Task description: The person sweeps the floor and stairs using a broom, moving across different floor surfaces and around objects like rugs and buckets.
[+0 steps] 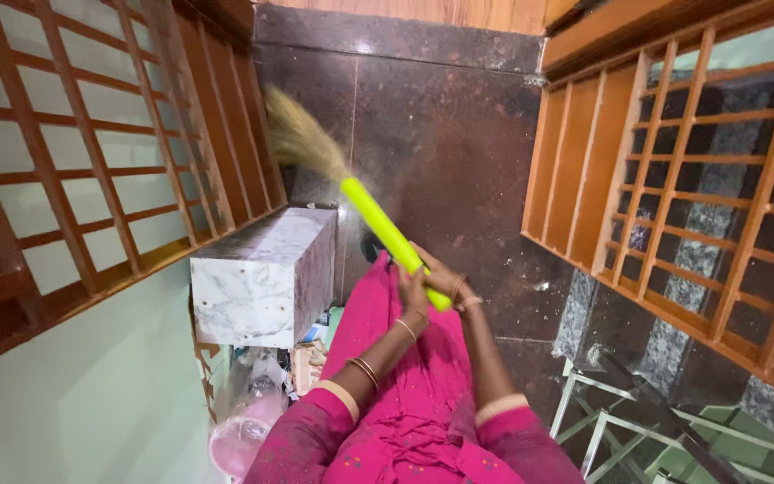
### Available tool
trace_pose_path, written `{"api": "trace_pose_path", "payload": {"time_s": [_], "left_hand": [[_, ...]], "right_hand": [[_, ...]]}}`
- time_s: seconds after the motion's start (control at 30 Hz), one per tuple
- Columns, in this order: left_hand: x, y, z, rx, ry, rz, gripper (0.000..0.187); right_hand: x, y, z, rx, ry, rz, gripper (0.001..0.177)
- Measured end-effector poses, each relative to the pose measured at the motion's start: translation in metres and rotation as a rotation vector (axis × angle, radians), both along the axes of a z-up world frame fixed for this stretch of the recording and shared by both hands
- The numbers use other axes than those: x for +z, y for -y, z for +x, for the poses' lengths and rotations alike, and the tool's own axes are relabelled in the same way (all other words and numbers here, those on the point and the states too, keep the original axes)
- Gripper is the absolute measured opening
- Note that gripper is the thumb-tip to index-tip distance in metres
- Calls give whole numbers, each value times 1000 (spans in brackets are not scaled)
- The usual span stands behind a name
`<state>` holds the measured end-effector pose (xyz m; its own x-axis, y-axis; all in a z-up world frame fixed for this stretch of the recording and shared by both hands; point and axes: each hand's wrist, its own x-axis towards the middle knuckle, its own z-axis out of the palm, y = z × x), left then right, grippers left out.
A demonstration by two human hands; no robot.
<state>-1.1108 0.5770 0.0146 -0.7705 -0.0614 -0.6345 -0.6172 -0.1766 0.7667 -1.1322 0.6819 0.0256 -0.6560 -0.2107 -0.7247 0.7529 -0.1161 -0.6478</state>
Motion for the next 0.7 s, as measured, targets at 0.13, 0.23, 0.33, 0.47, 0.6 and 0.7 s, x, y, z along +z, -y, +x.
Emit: {"api": "trace_pose_path", "payload": {"time_s": [0.13,0.23,0.33,0.47,0.6,0.7], "left_hand": [[19,-20,-1,-176,124,71,73],[21,-31,-31,-280,100,121,67],[5,-41,-84,-365,137,114,52],[-24,-45,-141,-290,131,66,28],[-26,-23,-203,-5,122,153,25],[-2,-42,-242,136,69,67,34]], "right_hand": [[31,-12,28,-244,-29,119,85],[27,-8,8,-504,-44,73,91],[14,-14,-37,-617,75,112,78],[-22,-16,-102,-650,99,-83,58],[-55,-1,-179,-246,-147,-7,50],[-34,-14,-234,-25,-198,-13,53]]}}
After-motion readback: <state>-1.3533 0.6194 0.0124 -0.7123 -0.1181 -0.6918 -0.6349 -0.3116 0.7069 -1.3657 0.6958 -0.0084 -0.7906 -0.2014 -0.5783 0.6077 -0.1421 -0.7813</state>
